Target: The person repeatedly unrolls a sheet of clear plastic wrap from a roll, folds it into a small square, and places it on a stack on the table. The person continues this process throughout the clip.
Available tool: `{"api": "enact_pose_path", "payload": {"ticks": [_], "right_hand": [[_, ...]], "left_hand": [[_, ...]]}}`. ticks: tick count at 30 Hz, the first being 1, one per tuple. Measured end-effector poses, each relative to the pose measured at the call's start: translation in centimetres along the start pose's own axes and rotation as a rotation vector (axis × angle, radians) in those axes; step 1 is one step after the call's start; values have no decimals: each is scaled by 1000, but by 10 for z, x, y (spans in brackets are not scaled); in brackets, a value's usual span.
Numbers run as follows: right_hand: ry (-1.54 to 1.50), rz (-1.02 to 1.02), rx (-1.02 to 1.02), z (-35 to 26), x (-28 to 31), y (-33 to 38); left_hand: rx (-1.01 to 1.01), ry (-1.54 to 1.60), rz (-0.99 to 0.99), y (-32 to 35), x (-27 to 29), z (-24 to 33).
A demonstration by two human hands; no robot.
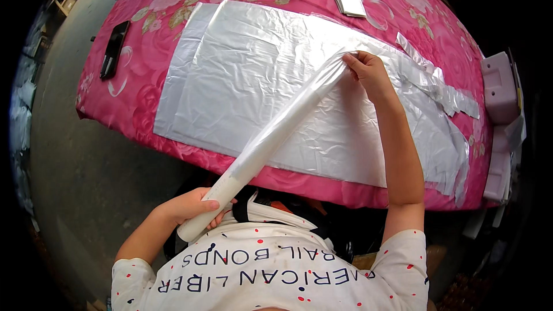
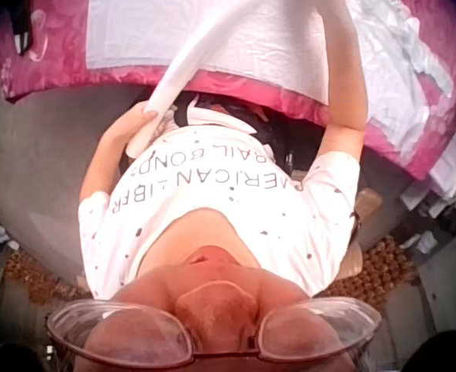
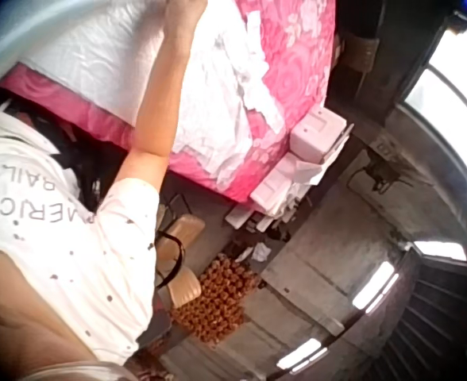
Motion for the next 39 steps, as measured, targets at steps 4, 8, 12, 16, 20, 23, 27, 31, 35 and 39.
{"api": "enact_pose_path", "payload": {"ticks": [4,8,12,16,20,23,27,31,35,39], "right_hand": [[65,241,20,21,102,-18],[78,319,6,24,150,-11],[50,221,62,15,124,-17],[23,101,108,-7,70,-27],[40,13,101,-18,34,-32],[85,-51,87,-19,13,-41],[124,-81,63,-14,-1,-46],[157,-103,18,-8,-8,-51],[213,-155,-25,-11,-10,-55],[249,-200,-64,-13,-11,-58]], "left_hand": [[125,13,-90,28,23,-41],[261,-184,-150,58,57,-63],[343,-636,-105,64,73,-33],[162,-1180,-53,36,10,91],[-307,-1607,141,1,-49,185],[-681,-1847,332,-19,-76,216],[-1422,-1838,332,-15,-112,206],[-1244,-1976,-55,-37,-112,135],[-1059,-1993,-35,-53,-102,115],[-1006,-2078,-7,-56,-101,102]]}}
Point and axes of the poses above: each hand's wrist, its own y-axis away from the middle knuckle, its own x-axis out of the back of the hand, z = x × y, the point moved 10 cm from there along -y, towards the middle knuckle, and after that the axes turned 2 degrees about z, right-handed, at the moved point
